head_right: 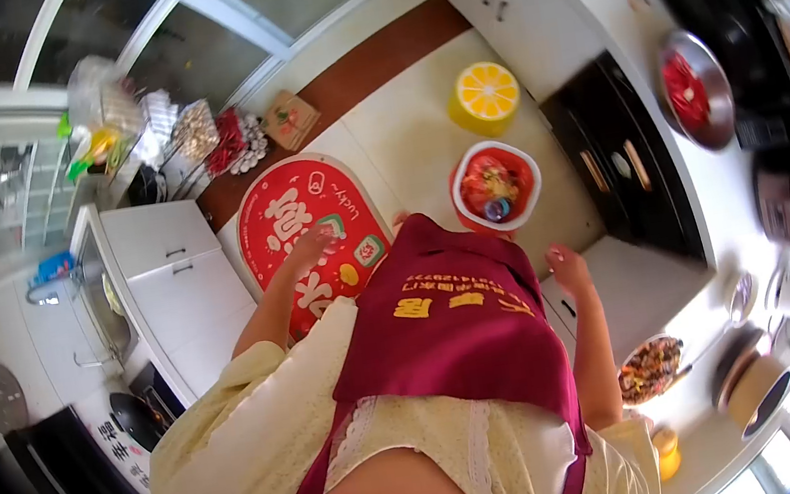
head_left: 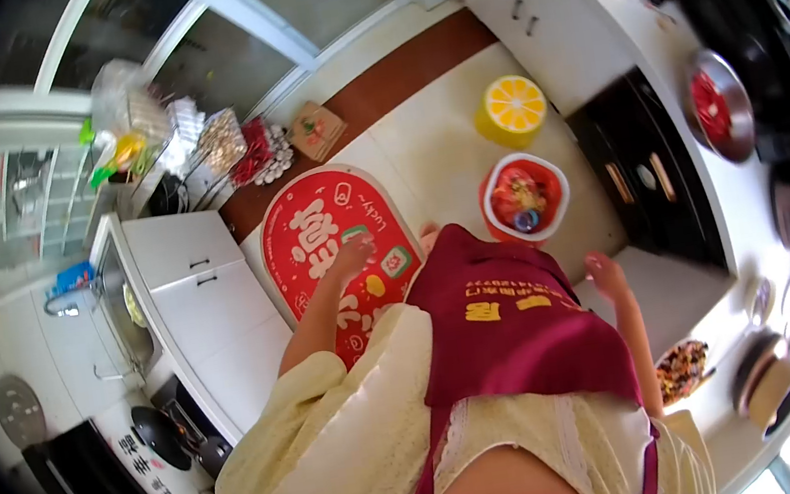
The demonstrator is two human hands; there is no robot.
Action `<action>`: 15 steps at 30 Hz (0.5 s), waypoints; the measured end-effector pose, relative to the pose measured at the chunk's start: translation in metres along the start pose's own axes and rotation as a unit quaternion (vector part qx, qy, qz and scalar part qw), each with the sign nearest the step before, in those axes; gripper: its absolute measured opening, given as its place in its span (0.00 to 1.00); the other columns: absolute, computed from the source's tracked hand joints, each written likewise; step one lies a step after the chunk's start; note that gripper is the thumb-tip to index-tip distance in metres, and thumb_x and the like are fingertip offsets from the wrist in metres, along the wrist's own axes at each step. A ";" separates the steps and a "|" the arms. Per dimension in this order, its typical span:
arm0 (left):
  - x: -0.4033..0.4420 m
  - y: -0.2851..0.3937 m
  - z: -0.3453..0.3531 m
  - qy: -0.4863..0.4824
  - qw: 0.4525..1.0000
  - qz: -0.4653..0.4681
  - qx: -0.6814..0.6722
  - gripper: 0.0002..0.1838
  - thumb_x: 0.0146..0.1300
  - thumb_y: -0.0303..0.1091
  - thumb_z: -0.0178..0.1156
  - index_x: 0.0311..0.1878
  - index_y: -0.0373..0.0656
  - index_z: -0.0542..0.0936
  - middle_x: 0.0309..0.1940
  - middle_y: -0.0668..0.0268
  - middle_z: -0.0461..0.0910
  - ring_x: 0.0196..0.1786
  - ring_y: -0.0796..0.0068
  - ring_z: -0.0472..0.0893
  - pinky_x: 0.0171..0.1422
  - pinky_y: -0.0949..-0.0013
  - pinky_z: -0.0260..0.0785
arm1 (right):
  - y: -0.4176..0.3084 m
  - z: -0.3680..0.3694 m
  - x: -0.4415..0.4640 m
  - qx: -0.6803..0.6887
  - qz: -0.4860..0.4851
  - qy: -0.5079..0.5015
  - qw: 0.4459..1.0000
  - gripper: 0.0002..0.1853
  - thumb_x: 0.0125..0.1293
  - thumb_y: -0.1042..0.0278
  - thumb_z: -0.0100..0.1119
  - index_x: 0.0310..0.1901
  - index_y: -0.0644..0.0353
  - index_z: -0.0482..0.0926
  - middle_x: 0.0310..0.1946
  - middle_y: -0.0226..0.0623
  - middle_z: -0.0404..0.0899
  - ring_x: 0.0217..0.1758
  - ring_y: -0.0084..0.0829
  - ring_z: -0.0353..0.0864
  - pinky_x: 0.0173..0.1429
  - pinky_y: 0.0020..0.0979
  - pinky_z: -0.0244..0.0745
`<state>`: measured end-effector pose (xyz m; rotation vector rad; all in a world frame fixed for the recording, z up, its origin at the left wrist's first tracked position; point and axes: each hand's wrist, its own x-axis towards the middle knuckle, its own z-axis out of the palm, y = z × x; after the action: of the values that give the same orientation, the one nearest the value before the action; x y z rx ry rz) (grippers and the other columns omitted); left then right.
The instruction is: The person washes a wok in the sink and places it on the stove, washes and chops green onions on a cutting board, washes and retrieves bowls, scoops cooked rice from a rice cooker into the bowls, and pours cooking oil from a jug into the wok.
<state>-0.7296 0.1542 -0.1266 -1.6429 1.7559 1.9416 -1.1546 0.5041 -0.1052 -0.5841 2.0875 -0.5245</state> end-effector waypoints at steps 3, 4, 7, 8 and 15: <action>-0.008 -0.069 -0.055 0.010 0.993 -0.082 -0.090 0.12 0.65 0.34 0.49 0.49 0.44 0.74 0.32 0.66 0.79 0.31 0.77 0.78 0.32 0.74 0.70 | -0.054 0.020 0.017 -0.037 -0.024 -0.005 0.999 0.18 0.65 0.57 0.53 0.51 0.59 0.76 0.36 0.43 0.82 0.39 0.33 0.82 0.46 0.31 0.74; -0.018 -0.086 -0.070 0.037 0.988 -0.121 -0.091 0.12 0.65 0.34 0.49 0.51 0.44 0.73 0.33 0.66 0.78 0.31 0.77 0.78 0.31 0.75 0.69 | -0.070 0.031 0.025 -0.034 -0.047 -0.002 0.998 0.18 0.65 0.57 0.52 0.50 0.59 0.76 0.36 0.45 0.82 0.40 0.37 0.82 0.46 0.33 0.74; -0.053 -0.128 -0.125 0.115 0.962 -0.232 -0.081 0.14 0.66 0.36 0.49 0.54 0.45 0.70 0.35 0.65 0.77 0.31 0.77 0.76 0.29 0.76 0.69 | -0.131 0.056 0.034 -0.030 -0.121 -0.008 0.992 0.18 0.64 0.58 0.53 0.50 0.59 0.75 0.37 0.48 0.81 0.42 0.41 0.81 0.47 0.35 0.74; -0.061 -0.147 -0.138 0.126 0.956 -0.246 -0.097 0.15 0.67 0.38 0.48 0.54 0.45 0.70 0.36 0.64 0.77 0.32 0.75 0.77 0.31 0.74 0.71 | -0.149 0.060 0.038 -0.031 -0.148 -0.011 0.989 0.18 0.64 0.58 0.53 0.51 0.59 0.75 0.38 0.49 0.81 0.42 0.41 0.81 0.47 0.35 0.74; -0.113 -0.181 -0.120 0.188 0.919 -0.285 -0.197 0.12 0.67 0.41 0.46 0.47 0.48 0.73 0.30 0.67 0.77 0.31 0.75 0.78 0.32 0.71 0.70 | -0.194 0.059 0.069 -0.031 -0.096 -0.058 0.993 0.19 0.66 0.59 0.53 0.52 0.62 0.74 0.38 0.44 0.81 0.36 0.32 0.81 0.42 0.31 0.75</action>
<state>-0.4890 0.1942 -0.1464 -2.4439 0.7958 1.8378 -1.0994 0.2999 -0.0710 -0.8391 1.9538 -0.5230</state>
